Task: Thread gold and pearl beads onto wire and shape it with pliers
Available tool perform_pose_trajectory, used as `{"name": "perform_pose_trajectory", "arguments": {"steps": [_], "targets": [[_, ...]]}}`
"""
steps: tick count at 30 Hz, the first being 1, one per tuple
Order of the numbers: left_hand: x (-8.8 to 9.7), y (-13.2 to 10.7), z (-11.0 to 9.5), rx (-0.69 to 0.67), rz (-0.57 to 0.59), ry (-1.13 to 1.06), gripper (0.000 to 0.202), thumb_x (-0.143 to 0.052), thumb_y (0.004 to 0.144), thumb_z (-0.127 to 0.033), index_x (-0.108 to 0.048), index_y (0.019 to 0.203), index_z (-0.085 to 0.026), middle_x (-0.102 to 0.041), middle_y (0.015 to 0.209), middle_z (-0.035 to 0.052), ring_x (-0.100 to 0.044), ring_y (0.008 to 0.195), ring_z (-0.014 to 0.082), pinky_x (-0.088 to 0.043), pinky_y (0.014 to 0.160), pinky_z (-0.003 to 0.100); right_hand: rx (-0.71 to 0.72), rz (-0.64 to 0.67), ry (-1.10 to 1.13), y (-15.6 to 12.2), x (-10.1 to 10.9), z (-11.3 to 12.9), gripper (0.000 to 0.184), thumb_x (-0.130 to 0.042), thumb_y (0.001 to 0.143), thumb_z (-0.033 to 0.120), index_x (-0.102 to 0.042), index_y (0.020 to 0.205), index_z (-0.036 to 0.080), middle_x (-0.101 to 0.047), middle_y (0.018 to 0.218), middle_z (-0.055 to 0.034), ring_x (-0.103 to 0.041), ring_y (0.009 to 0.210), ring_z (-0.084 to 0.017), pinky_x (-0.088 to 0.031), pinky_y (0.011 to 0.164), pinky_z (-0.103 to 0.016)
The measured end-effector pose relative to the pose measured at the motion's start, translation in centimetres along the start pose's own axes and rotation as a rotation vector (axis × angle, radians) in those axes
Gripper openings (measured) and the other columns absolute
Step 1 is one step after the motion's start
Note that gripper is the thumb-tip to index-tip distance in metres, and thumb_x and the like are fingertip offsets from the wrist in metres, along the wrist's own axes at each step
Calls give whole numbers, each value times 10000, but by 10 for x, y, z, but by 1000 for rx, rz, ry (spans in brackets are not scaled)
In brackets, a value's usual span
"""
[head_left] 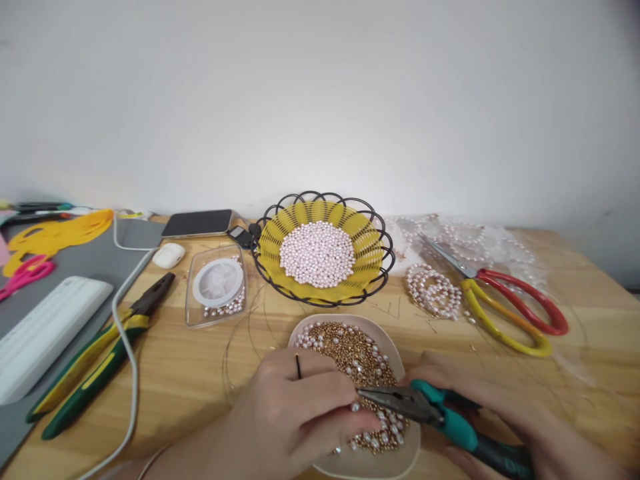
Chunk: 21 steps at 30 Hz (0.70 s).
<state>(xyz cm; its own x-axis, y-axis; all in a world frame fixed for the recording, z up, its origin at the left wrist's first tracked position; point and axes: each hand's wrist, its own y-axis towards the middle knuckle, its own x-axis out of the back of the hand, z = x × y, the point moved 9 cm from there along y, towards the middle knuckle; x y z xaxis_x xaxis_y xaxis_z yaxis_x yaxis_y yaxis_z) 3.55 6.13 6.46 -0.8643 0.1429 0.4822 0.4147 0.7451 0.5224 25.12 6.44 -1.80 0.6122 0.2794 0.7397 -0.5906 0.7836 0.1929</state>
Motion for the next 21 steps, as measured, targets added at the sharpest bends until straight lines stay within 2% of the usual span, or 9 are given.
{"name": "perform_pose_trajectory", "arguments": {"steps": [7, 21], "targets": [[0, -1, 1, -1, -13, -30, 398, -509, 1089, -279, -484, 704, -181, -437, 625, -48, -409, 548, 87, -314, 489, 225, -15, 31, 12, -1, -3, -1, 607, -718, 906, 252, -484, 1458, 348, -695, 1386, -15, -727, 1186, -270, -571, 1033, -316], [5, 1, -3, -59, -68, 66, 408, -535, 1075, -321, -558, 697, -170, -582, 539, -15, -490, 509, 105, -403, 523, 235, -9, 0, 54, 1, 1, 8, 656, -694, 885, 221, -470, 1477, 394, -694, 1383, 24, -730, 1182, -253, -574, 1014, -289]]}}
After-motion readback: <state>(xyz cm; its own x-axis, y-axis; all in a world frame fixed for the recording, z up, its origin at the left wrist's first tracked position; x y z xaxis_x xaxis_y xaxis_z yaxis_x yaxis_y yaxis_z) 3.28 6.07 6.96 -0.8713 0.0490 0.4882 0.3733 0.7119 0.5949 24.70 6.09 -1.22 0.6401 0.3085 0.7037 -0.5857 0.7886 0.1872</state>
